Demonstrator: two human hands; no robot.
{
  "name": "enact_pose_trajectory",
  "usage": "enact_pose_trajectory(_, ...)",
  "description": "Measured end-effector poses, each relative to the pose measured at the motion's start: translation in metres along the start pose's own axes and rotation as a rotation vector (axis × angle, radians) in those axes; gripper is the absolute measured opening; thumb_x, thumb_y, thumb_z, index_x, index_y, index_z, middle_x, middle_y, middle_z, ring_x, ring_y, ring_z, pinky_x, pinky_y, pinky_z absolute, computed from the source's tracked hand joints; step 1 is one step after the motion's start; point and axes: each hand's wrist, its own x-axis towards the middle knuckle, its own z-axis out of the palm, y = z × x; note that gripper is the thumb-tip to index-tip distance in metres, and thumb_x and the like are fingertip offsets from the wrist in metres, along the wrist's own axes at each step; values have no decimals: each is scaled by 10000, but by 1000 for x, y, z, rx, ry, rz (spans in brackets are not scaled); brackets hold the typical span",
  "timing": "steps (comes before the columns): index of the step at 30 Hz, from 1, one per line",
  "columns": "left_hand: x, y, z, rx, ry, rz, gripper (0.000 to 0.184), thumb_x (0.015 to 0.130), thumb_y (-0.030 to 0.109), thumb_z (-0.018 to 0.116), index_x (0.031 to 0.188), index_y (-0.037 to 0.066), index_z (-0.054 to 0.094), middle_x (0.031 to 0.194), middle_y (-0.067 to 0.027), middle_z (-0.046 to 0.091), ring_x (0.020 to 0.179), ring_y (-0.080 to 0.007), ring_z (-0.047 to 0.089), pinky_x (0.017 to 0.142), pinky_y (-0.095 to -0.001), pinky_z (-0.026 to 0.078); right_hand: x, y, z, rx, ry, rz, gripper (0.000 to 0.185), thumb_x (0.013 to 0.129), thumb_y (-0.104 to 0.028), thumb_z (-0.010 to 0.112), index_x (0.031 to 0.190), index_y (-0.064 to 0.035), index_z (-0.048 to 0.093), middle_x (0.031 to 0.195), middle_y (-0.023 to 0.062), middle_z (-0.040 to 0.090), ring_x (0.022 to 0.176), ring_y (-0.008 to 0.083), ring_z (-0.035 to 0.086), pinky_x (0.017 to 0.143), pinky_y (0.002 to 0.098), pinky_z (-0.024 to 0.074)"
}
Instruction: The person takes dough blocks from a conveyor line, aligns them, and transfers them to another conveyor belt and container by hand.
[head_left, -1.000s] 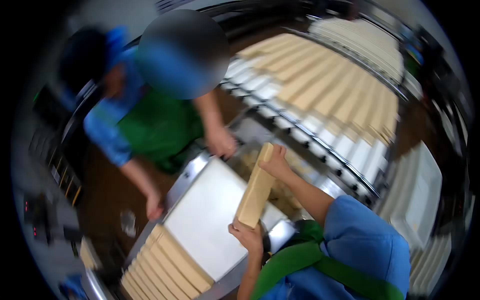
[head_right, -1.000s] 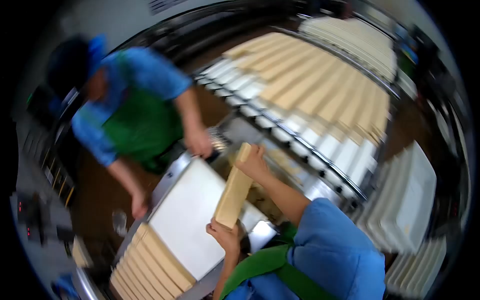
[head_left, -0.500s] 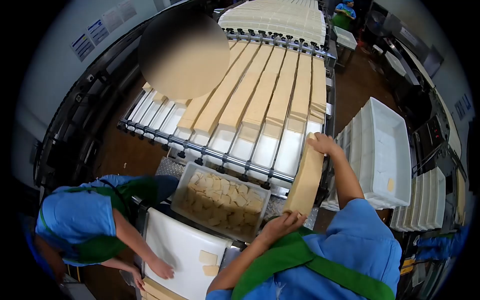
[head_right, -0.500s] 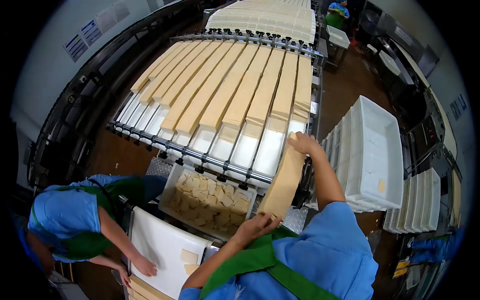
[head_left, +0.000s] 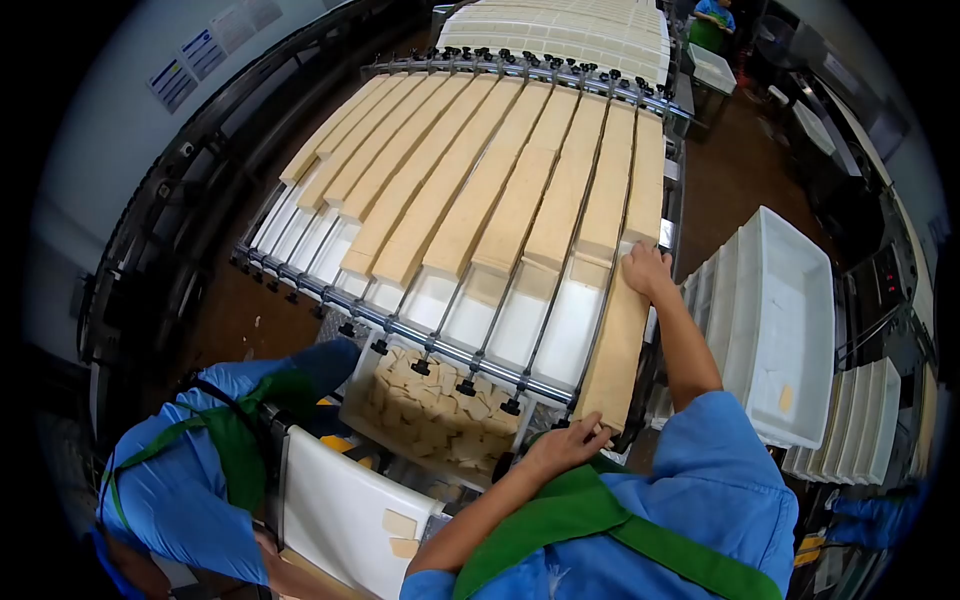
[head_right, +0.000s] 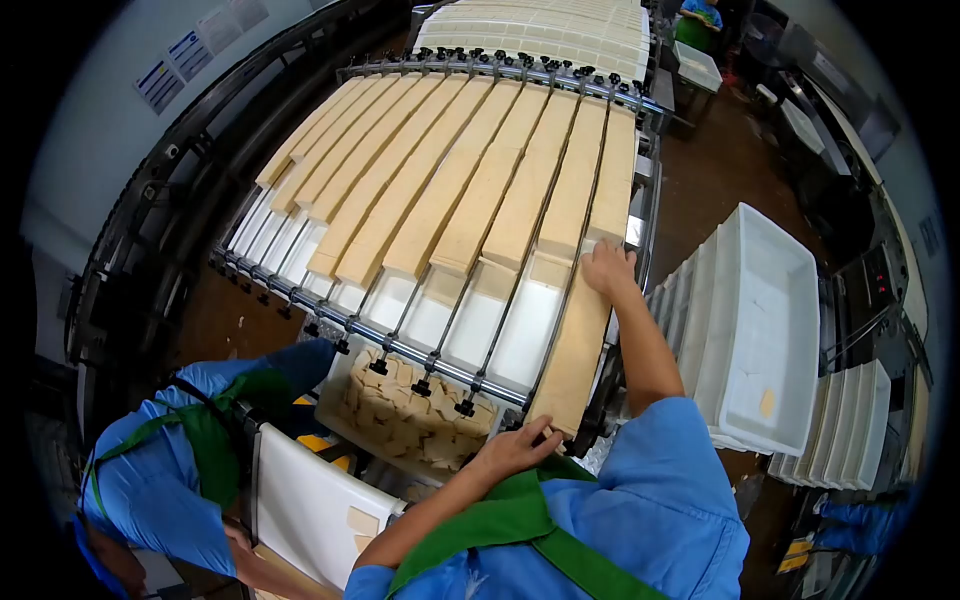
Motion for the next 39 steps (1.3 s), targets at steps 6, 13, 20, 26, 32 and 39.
enact_pose_trajectory(6,24,-10,2,-79,-216,-185,486,784,23,539,1244,150,452,1326,-197,370,839,-332,656,622,-386,556,-1,2,1,1,278,-97,417,872,-309,401,1142,-12,518,1308,156,458,1241,338,393,1005,507,275)
enact_pose_trajectory(13,69,-22,5,-91,-401,-383,332,817,34,491,1141,104,476,1476,-185,268,823,-339,648,628,-441,533,2,-8,15,67,474,56,658,888,-457,458,1373,-20,377,1448,160,342,1335,356,292,1071,496,212)
enact_pose_trajectory(20,37,-8,-18,-56,-81,-410,271,789,32,557,1053,91,566,1332,-104,502,818,-268,659,626,-383,535,9,-11,1,55,225,154,703,925,-518,382,1440,-49,288,1521,154,228,1403,393,161,1122,535,125)
enact_pose_trajectory(26,-35,-6,-75,76,369,-773,426,795,61,640,1200,84,513,1321,-131,498,872,-274,652,676,-373,539,-6,-48,21,99,375,-119,666,885,-471,509,1407,-86,359,1477,189,298,1372,422,212,1079,584,165)
enact_pose_trajectory(32,-127,11,-85,58,339,-1264,461,873,128,601,1296,73,424,1417,-145,352,918,-314,621,750,-405,518,-76,-157,59,222,289,-608,589,868,-332,585,1370,-88,398,1452,195,325,1357,414,234,1081,555,164)
enact_pose_trajectory(39,-263,77,-73,335,896,-1554,374,853,110,600,1208,32,512,1270,-194,460,1051,-353,545,912,-385,459,-165,-255,107,260,41,-1029,510,847,-265,593,1305,-80,465,1407,163,398,1349,389,261,1074,532,186)
